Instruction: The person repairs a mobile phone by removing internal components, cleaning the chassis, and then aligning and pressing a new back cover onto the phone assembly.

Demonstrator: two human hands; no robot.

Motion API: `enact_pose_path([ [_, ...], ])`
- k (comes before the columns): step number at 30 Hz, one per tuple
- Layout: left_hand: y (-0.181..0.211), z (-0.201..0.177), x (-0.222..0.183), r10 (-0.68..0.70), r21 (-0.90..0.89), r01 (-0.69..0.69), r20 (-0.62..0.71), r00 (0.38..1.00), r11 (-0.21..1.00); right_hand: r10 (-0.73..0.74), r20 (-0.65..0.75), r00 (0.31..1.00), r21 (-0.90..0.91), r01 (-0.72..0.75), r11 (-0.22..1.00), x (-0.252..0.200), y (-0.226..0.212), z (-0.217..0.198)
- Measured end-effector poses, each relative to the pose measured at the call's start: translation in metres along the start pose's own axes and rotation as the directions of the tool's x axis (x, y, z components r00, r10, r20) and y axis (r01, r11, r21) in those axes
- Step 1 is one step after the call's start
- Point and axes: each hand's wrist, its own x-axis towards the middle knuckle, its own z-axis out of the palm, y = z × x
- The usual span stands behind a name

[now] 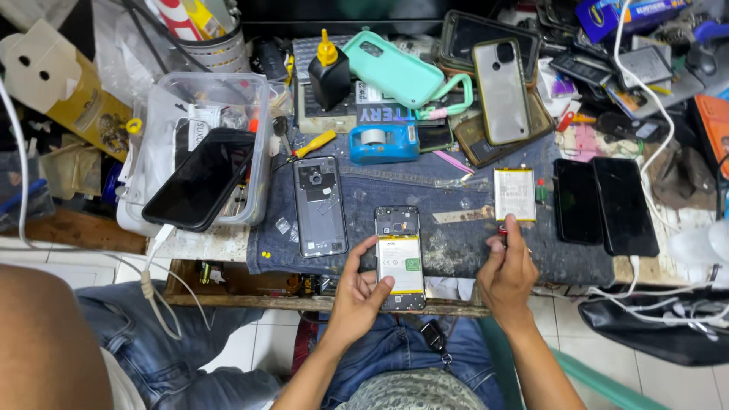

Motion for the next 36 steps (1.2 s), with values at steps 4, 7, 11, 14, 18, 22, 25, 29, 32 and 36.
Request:
enact_pose_path([
  [4,-0.001,-0.004,0.000,-0.012,0.021,0.012,0.010,1.000,1.000,0.287,0.055,0.956,0.351,-0.288,0.891,-0.002,0.005,-0.002],
  [7,-0.003,-0.005,0.002,-0.006,-0.001,0.006,0.018,1.000,1.000,0.406,0.158,0.900,0.495,-0.428,0.756,0.004,0.010,-0.009],
  [11,-0.005,-0.006,0.005,0.002,0.011,-0.002,0.016,1.000,1.000,0.456,0.235,0.858,0.517,-0.508,0.689,0.011,0.013,-0.012],
  [14,-0.010,-0.008,0.005,0.035,0.035,-0.035,0.023,0.999,0.999,0.458,0.276,0.845,0.562,-0.528,0.637,0.012,0.016,-0.011],
  [18,-0.018,-0.011,0.005,0.007,0.107,-0.004,-0.034,0.999,0.994,0.447,0.301,0.843,0.563,-0.535,0.630,0.014,0.020,-0.012],
  [22,-0.017,-0.013,0.000,0.116,0.002,-0.117,0.097,0.988,0.993,0.458,0.318,0.830,0.580,-0.552,0.599,0.015,0.020,-0.011],
  [25,-0.012,-0.014,-0.003,0.113,-0.055,-0.106,0.154,0.982,0.993,0.454,0.334,0.826,0.570,-0.561,0.601,0.017,0.019,-0.013],
  [29,-0.001,-0.014,-0.008,0.018,-0.041,-0.012,0.157,0.987,0.999,0.444,0.331,0.833,0.552,-0.552,0.625,0.018,0.017,-0.013],
  [32,0.002,-0.010,-0.010,0.016,-0.056,-0.008,0.158,0.987,0.998,0.453,0.336,0.826,0.522,-0.563,0.641,0.018,0.016,-0.013],
  [36,0.002,0.000,-0.009,0.010,-0.080,0.005,0.192,0.981,0.997,0.470,0.350,0.810,0.544,-0.584,0.603,0.013,0.018,-0.013],
])
